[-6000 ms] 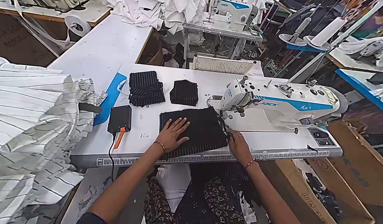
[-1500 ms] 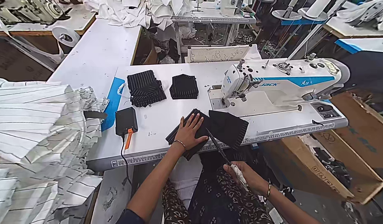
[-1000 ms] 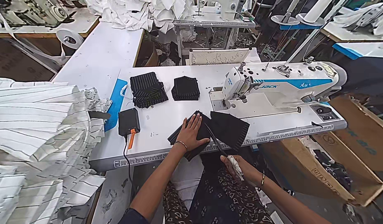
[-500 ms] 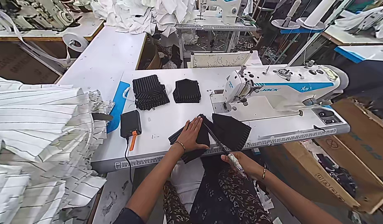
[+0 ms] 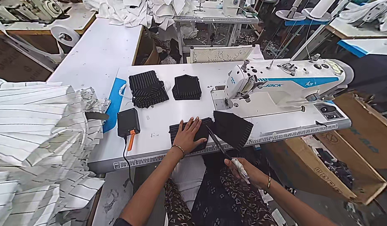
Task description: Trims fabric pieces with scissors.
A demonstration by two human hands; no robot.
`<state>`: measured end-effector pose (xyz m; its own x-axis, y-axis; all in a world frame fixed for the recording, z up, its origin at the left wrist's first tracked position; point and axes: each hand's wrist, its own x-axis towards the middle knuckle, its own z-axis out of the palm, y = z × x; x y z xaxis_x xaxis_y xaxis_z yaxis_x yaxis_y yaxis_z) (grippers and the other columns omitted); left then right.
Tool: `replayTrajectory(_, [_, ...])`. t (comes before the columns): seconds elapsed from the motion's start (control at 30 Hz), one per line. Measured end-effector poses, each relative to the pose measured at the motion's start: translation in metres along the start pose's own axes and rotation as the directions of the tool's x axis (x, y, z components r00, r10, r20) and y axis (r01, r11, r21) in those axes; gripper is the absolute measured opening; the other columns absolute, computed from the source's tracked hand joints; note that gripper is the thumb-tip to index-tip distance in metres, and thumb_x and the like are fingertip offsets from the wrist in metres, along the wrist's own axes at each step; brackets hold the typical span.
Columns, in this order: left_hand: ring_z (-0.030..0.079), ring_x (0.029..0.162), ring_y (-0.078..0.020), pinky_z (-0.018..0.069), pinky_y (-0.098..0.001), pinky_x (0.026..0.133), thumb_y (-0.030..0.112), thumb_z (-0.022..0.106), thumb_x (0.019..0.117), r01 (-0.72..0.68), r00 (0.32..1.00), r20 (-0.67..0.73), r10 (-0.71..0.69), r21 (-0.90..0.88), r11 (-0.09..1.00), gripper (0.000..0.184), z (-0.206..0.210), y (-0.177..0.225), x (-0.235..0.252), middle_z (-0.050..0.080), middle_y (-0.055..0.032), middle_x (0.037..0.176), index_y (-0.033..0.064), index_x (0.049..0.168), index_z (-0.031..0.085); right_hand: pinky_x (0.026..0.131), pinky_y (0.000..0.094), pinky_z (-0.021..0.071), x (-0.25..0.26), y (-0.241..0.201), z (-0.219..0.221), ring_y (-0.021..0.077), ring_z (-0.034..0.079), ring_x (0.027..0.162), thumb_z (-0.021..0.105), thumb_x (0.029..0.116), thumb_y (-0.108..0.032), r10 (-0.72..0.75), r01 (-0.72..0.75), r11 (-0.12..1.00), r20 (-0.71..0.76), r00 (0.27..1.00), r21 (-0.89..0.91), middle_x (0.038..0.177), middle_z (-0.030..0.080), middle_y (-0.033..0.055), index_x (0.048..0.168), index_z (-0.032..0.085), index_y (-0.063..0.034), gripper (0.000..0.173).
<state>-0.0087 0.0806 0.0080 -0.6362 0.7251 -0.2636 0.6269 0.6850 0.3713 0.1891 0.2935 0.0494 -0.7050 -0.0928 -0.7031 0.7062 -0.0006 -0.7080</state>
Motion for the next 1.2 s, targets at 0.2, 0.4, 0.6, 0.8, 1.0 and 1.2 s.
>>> replayTrajectory(0.2, [0.003, 0.16, -0.0213, -0.004, -0.0621, 0.123, 0.075, 0.035, 0.0973, -0.006, 1.0, -0.004, 0.006, 0.007, 1.0, 0.092, -0.001, -0.001, -0.001, 0.009, 0.0025, 0.173, 0.018, 0.166, 0.014, 0.05, 0.0196, 0.0422, 0.016, -0.008, -0.002, 0.0029, 0.048, 0.05, 0.061, 0.1026, -0.042, -0.016, 0.011, 0.993, -0.044, 0.999, -0.117, 0.06, 0.049, -0.0071, 0.083, 0.056, -0.0142, 0.034])
replayTrajectory(0.4, [0.004, 0.16, -0.0221, -0.0035, -0.0626, 0.123, 0.075, 0.035, 0.0972, -0.008, 1.0, 0.006, 0.008, 0.014, 1.0, 0.093, -0.001, 0.0, 0.0, 0.008, 0.0012, 0.174, 0.0167, 0.166, 0.013, 0.047, 0.0198, 0.0421, 0.014, -0.002, -0.001, 0.0036, 0.049, 0.047, 0.065, 0.1008, -0.039, -0.042, 0.031, 0.992, -0.089, 0.995, -0.124, 0.058, 0.052, -0.0058, 0.081, 0.058, -0.0122, 0.034])
replayTrajectory(0.6, [0.003, 0.16, -0.0205, -0.003, -0.059, 0.125, 0.077, 0.037, 0.0956, -0.002, 1.0, -0.004, 0.002, 0.013, 1.0, 0.1, 0.0, 0.0, 0.0, 0.006, -0.0048, 0.174, 0.0099, 0.166, 0.009, 0.05, 0.0189, 0.0426, 0.023, -0.02, 0.003, 0.0027, 0.049, 0.05, 0.059, 0.1032, -0.043, -0.03, 0.023, 0.989, -0.043, 0.999, -0.145, 0.06, 0.05, -0.007, 0.082, 0.056, -0.014, 0.037])
replayTrajectory(0.8, [0.002, 0.16, -0.0197, -0.0032, -0.058, 0.125, 0.076, 0.036, 0.096, -0.004, 1.0, 0.015, 0.003, 0.012, 1.0, 0.101, -0.001, 0.0, 0.0, 0.004, -0.0047, 0.174, 0.0097, 0.166, 0.007, 0.048, 0.0193, 0.0434, 0.027, -0.018, 0.003, 0.0032, 0.051, 0.047, 0.065, 0.1009, -0.038, -0.054, 0.036, 0.984, -0.098, 0.994, -0.174, 0.057, 0.054, -0.0057, 0.081, 0.058, -0.012, 0.033])
replayTrajectory(1.0, [0.001, 0.16, -0.0205, -0.0028, -0.0567, 0.126, 0.078, 0.036, 0.0943, -0.012, 1.0, -0.006, 0.013, 0.019, 1.0, 0.105, 0.001, 0.0, -0.001, 0.004, -0.0074, 0.174, 0.007, 0.165, 0.006, 0.047, 0.0201, 0.0447, 0.028, -0.026, 0.013, 0.0044, 0.052, 0.046, 0.06, 0.1033, -0.041, -0.044, 0.03, 0.989, -0.102, 0.994, -0.143, 0.057, 0.054, -0.005, 0.081, 0.059, -0.011, 0.037])
replayTrajectory(1.2, [0.001, 0.16, -0.0223, -0.0025, -0.0538, 0.126, 0.08, 0.039, 0.0923, 0.008, 1.0, -0.018, -0.007, 0.018, 1.0, 0.11, 0.0, 0.001, -0.002, 0.004, -0.0105, 0.173, 0.0039, 0.164, 0.005, 0.054, 0.0239, 0.0458, 0.043, -0.039, 0.009, 0.0068, 0.05, 0.052, 0.058, 0.1031, -0.048, -0.027, 0.005, 0.963, -0.077, 0.997, -0.269, 0.062, 0.05, -0.0039, 0.088, 0.059, -0.0098, 0.041])
